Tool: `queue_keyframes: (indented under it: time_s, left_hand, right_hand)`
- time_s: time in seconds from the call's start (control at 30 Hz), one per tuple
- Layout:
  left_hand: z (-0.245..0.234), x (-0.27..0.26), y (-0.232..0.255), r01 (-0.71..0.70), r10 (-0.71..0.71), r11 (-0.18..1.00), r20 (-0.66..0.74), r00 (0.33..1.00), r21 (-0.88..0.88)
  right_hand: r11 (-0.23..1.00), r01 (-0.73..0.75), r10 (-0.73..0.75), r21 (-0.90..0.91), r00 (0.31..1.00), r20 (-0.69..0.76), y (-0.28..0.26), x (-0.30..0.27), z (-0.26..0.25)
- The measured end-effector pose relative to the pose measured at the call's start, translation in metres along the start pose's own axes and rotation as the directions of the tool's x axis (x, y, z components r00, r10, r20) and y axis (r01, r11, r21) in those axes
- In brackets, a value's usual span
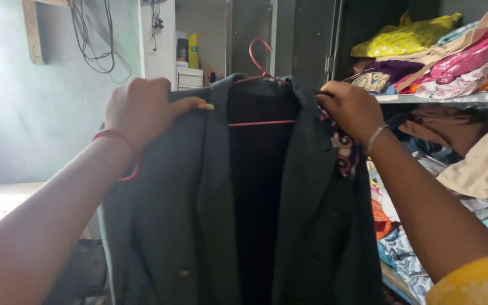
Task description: The person wipes a coat with a cloth, inserts a hanger into the coat, puts the cloth into the pocket, and hangs the coat in a wardrobe.
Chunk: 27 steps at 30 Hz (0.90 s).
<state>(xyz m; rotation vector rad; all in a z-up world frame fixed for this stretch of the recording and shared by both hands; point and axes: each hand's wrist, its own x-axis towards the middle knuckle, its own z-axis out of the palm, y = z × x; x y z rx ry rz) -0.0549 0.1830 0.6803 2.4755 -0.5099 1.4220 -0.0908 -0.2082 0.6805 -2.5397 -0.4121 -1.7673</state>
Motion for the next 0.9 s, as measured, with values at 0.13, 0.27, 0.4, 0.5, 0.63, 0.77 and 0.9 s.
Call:
queue_keyframes:
  time_s: [0.13,0.27,0.4,0.5,0.63,0.77,0.9]
  left_hand:
    - [0.019,-0.003,-0.007,-0.002,0.002,1.0,0.028,1.0,-0.002]
    - [0.095,-0.023,-0.025,0.039,-0.037,0.999,0.239,0.97,-0.002]
    - [0.191,-0.066,-0.051,0.049,-0.031,0.998,0.321,0.947,-0.048]
    - [0.263,-0.092,-0.072,0.066,-0.034,0.996,0.393,0.919,-0.067]
    - [0.345,-0.121,-0.101,0.068,-0.032,0.996,0.487,0.873,-0.057]
    - [0.409,-0.156,-0.121,0.157,-0.079,0.981,0.514,0.854,-0.111]
    - [0.469,-0.19,-0.138,0.128,-0.072,0.988,0.473,0.878,-0.086]
  right_hand:
    - [0.99,-0.135,0.129,0.047,0.986,0.105,-0.002,-0.01,0.017]
    - [0.976,-0.213,0.219,-0.054,0.931,0.292,-0.003,-0.048,0.084]
    - [0.953,-0.285,0.296,-0.097,0.826,0.48,0.002,-0.101,0.159]
    - [0.932,-0.35,0.347,-0.098,0.777,0.525,0.003,-0.137,0.211]
    - [0.941,-0.315,0.326,-0.124,0.741,0.587,0.008,-0.173,0.274]
    - [0.95,-0.287,0.298,-0.12,0.729,0.616,0.009,-0.216,0.335]
    - [0.95,-0.304,0.286,-0.067,0.767,0.574,0.011,-0.256,0.383]
